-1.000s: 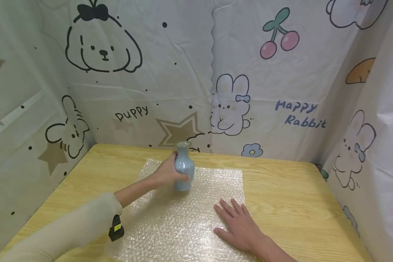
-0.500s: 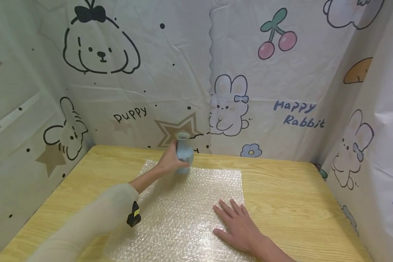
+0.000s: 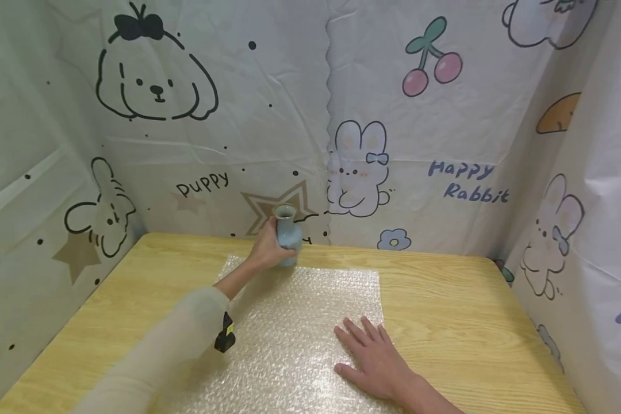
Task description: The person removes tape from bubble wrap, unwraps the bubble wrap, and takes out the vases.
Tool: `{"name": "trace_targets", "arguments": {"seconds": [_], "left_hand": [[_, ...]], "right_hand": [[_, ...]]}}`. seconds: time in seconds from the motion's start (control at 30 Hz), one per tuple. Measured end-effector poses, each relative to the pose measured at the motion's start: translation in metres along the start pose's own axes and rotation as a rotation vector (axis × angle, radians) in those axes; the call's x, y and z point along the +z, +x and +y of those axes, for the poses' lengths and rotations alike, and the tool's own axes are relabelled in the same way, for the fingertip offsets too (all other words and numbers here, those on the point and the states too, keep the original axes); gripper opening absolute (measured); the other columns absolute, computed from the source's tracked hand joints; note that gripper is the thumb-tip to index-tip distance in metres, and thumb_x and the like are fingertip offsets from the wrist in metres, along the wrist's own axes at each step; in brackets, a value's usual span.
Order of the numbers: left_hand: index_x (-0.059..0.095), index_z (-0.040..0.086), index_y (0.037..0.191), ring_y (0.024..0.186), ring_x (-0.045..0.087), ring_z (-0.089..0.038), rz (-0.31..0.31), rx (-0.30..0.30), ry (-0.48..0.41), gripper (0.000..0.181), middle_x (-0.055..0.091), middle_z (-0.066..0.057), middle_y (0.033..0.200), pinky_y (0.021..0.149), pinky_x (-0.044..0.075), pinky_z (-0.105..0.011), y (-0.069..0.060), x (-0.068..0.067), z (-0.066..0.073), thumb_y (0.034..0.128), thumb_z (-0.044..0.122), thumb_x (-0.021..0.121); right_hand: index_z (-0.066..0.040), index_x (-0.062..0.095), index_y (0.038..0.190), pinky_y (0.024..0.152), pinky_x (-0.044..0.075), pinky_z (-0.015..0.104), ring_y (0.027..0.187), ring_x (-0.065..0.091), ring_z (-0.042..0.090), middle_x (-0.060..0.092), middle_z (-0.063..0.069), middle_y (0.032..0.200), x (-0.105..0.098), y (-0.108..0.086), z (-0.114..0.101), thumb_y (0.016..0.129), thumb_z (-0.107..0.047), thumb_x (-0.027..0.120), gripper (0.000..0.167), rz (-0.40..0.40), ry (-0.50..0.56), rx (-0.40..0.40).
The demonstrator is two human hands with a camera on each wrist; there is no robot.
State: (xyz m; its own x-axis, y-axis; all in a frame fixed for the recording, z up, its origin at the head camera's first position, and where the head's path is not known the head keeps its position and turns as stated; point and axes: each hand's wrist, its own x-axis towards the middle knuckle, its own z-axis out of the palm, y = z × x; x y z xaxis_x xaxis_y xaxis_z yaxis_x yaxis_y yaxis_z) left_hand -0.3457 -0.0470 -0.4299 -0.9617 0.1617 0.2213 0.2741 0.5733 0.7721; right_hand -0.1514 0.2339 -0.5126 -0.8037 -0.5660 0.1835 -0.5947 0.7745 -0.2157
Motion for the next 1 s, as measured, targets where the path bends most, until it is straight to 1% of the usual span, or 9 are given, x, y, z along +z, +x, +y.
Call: {"name": "trace_targets", "arguments": {"seconds": [0.13, 0.3, 0.43, 0.7, 1.0], "left_hand": [[0.028, -0.002, 0.151, 0.124, 0.049, -0.041, 0.021, 0.002, -0.002, 0.099, 0.046, -0.024, 0.138, 0.104, 0.044, -0.054, 0.003, 0.001, -0.004, 0.0708, 0.004, 0.085], [0.024, 0.003, 0.154, 0.128, 0.047, -0.041, 0.006, -0.008, 0.016, 0.104, 0.044, -0.023, 0.141, 0.107, 0.04, -0.054, 0.007, 0.003, -0.009, 0.0704, 0.002, 0.085], [0.022, 0.004, 0.155, 0.127, 0.047, -0.042, -0.005, -0.013, 0.016, 0.105, 0.042, -0.023, 0.142, 0.107, 0.04, -0.056, 0.008, 0.003, -0.012, 0.0701, 0.001, 0.084], [0.023, 0.004, 0.154, 0.127, 0.047, -0.043, -0.002, -0.022, 0.002, 0.104, 0.041, -0.023, 0.143, 0.107, 0.04, -0.055, 0.01, 0.004, -0.014, 0.0694, -0.001, 0.083], [0.021, 0.0, 0.155, 0.129, 0.045, -0.043, -0.027, -0.032, 0.009, 0.104, 0.037, -0.025, 0.147, 0.108, 0.039, -0.054, 0.014, 0.009, -0.015, 0.0716, 0.0, 0.083]], "right_hand": [[-0.016, 0.042, 0.154, 0.107, 0.026, 0.073, 0.141, 0.03, 0.049, 0.037, 0.013, 0.157, 0.0, 0.0, -0.001, 0.101, -0.053, 0.049, 0.065, -0.007, 0.011, 0.006], [-0.016, 0.042, 0.154, 0.107, 0.026, 0.073, 0.141, 0.029, 0.048, 0.037, 0.012, 0.157, -0.002, -0.001, -0.002, 0.101, -0.054, 0.049, 0.065, -0.019, 0.025, 0.015], [-0.016, 0.041, 0.154, 0.107, 0.025, 0.073, 0.141, 0.029, 0.048, 0.037, 0.012, 0.157, -0.003, 0.0, -0.002, 0.101, -0.053, 0.049, 0.065, -0.024, 0.027, 0.015], [-0.016, 0.041, 0.154, 0.106, 0.025, 0.074, 0.141, 0.029, 0.049, 0.037, 0.012, 0.157, -0.003, 0.0, -0.002, 0.101, -0.053, 0.048, 0.065, -0.026, 0.029, 0.014], [-0.017, 0.04, 0.154, 0.106, 0.025, 0.074, 0.142, 0.028, 0.048, 0.036, 0.011, 0.158, -0.002, -0.001, 0.001, 0.102, -0.054, 0.047, 0.065, -0.03, 0.022, 0.015]]}}
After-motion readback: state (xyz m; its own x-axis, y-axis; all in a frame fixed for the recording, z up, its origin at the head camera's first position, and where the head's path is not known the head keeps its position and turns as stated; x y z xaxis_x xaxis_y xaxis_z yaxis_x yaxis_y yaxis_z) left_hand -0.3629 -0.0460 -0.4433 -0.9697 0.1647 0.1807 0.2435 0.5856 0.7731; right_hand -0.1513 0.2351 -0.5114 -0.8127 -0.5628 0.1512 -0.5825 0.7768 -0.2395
